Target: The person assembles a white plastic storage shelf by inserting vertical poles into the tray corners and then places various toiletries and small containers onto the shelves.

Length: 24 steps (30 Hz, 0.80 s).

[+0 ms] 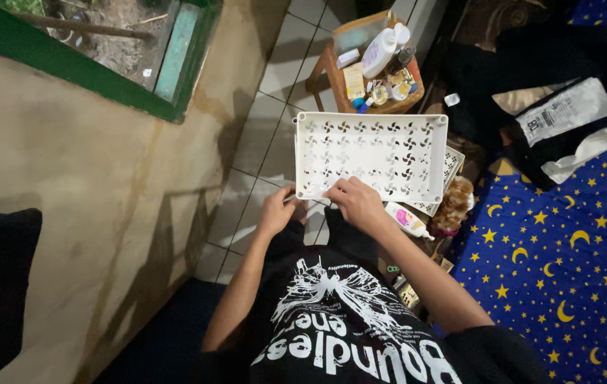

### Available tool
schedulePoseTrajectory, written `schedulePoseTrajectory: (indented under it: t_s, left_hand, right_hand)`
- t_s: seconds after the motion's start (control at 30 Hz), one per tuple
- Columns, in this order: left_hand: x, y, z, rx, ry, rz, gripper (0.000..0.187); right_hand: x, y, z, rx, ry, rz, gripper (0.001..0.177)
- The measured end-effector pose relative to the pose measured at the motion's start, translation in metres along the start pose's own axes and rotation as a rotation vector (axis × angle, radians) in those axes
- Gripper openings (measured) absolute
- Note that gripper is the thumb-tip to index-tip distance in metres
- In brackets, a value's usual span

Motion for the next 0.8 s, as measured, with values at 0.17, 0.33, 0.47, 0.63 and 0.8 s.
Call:
schedulePoseTrajectory:
  t_s: [0.17,0.33,0.47,0.63,0.8]
  left_hand:
    - [-0.008,-0.019,-0.026,0.071,0.589,-0.05,0.034]
    - [-0.008,-0.027,-0.015,0.174,0.315,0.066,0.04]
    - [-0.004,-0.023,0.014,0.115,0.082,0.112,0.04]
    - [-0.006,-0.022,0.017,0.08,0.05,0.11,0.039]
    - [-0.012,-0.026,0.0,0.11,0.122,0.08,0.039]
  right_hand:
    - [0.012,-0.005,-0.009,0.023,-0.078,-0.063,0.027]
    - [0.007,-0.014,-0.023,0.083,-0.048,-0.074,0.031]
    - [-0.009,-0.018,-0.022,0.056,-0.034,-0.019,0.02]
    - [-0.022,-0.018,-0.013,0.071,-0.039,-0.042,0.014]
    - [-0.003,-0.029,-0.011,0.044,-0.166,-0.075,0.022]
Point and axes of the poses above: each hand's wrist, its own y-axis away from the middle knuckle, its own x-axis out of the back of the hand, z = x × y, the point moved 4 cm from there along -y, towards the middle knuckle, and after that the axes turned 11 degrees about -z, right-handed, at the moved point
